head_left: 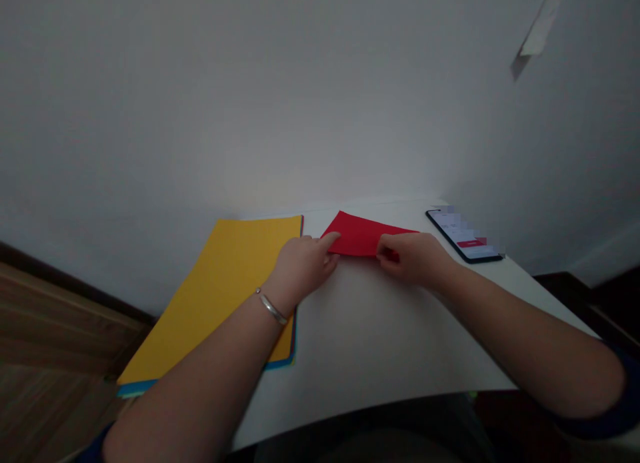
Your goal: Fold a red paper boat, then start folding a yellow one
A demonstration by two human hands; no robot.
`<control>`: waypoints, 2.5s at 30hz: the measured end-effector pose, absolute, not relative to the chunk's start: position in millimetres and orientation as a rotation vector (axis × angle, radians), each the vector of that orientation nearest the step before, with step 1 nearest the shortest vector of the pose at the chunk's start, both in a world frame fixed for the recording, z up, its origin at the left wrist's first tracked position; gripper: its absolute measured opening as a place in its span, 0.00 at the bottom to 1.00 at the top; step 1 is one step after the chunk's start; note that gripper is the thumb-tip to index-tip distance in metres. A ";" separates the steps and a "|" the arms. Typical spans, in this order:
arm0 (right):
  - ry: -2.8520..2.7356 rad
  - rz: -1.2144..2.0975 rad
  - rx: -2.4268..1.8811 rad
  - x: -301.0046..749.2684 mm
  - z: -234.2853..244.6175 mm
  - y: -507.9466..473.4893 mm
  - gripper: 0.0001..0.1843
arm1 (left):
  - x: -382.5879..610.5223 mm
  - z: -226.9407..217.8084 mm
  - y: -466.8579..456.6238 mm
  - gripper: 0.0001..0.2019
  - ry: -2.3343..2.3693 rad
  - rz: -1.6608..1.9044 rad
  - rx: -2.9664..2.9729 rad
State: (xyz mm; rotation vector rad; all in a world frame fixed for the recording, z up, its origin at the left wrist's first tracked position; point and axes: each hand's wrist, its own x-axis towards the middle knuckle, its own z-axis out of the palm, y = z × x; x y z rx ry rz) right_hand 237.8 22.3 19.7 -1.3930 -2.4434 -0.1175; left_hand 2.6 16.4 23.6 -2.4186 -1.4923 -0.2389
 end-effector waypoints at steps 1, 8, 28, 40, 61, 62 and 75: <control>-2.436 -0.087 -1.363 235.7 18.4 21.7 0.06 | 3.8 22.9 15.9 0.21 -1.462 -0.248 -2.456; -2.393 0.311 -1.194 233.7 10.6 23.3 0.09 | 1.4 18.8 17.5 0.14 -1.455 -0.174 -2.535; -2.752 0.270 -0.934 242.6 15.0 36.5 0.11 | -14.1 15.4 27.9 0.21 -1.754 -0.396 -2.476; -2.562 0.402 -1.204 241.9 18.8 28.8 0.10 | -12.4 3.9 35.2 0.13 -1.909 -1.044 -2.750; -2.266 -0.050 -1.093 241.2 11.5 36.3 0.04 | 3.4 2.3 27.4 0.08 -1.665 -1.403 -3.074; -2.257 -0.049 -1.127 240.6 11.6 35.5 0.04 | 3.6 1.0 27.9 0.09 -1.667 -1.450 -3.089; -2.208 0.081 -1.105 236.9 11.6 30.4 0.14 | 4.9 5.7 24.8 0.14 -1.628 -1.503 -2.918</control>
